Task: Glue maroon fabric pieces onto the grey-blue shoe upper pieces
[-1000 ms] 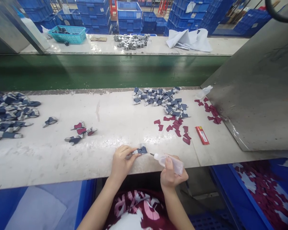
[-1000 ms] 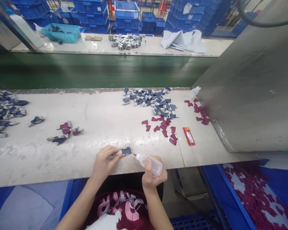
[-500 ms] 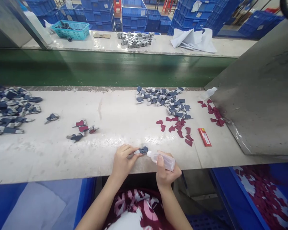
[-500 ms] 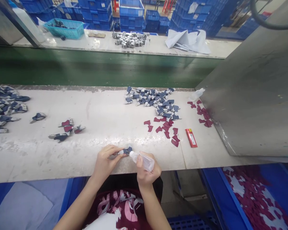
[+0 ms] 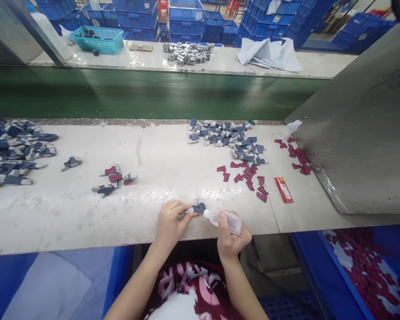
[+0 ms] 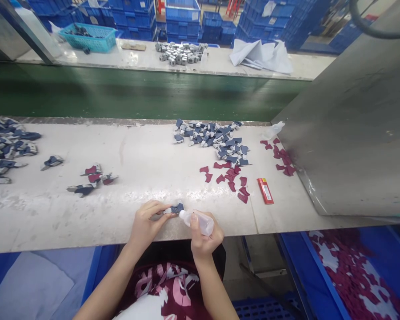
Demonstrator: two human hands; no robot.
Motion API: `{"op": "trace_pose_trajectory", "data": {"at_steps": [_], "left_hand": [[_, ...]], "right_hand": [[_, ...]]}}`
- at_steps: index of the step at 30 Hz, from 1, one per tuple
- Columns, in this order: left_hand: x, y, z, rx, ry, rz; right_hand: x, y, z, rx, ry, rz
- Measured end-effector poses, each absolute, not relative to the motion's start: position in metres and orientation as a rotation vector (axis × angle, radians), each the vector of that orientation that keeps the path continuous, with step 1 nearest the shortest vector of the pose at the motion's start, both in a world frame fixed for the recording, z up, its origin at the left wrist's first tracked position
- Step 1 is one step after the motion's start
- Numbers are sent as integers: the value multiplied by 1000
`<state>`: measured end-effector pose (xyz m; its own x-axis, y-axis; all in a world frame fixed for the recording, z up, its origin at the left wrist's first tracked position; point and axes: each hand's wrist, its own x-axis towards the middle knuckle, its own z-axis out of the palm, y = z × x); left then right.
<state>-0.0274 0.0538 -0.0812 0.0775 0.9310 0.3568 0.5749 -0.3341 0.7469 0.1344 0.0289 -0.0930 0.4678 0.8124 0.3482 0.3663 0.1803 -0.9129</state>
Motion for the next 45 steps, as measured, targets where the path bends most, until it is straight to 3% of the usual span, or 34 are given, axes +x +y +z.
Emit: {"op": "trace_pose_trajectory", "data": {"at_steps": [45], "left_hand": [[-27, 53, -83, 1900, 1490, 1125]], "right_hand": [[146, 31, -86, -1508, -974, 450]]}}
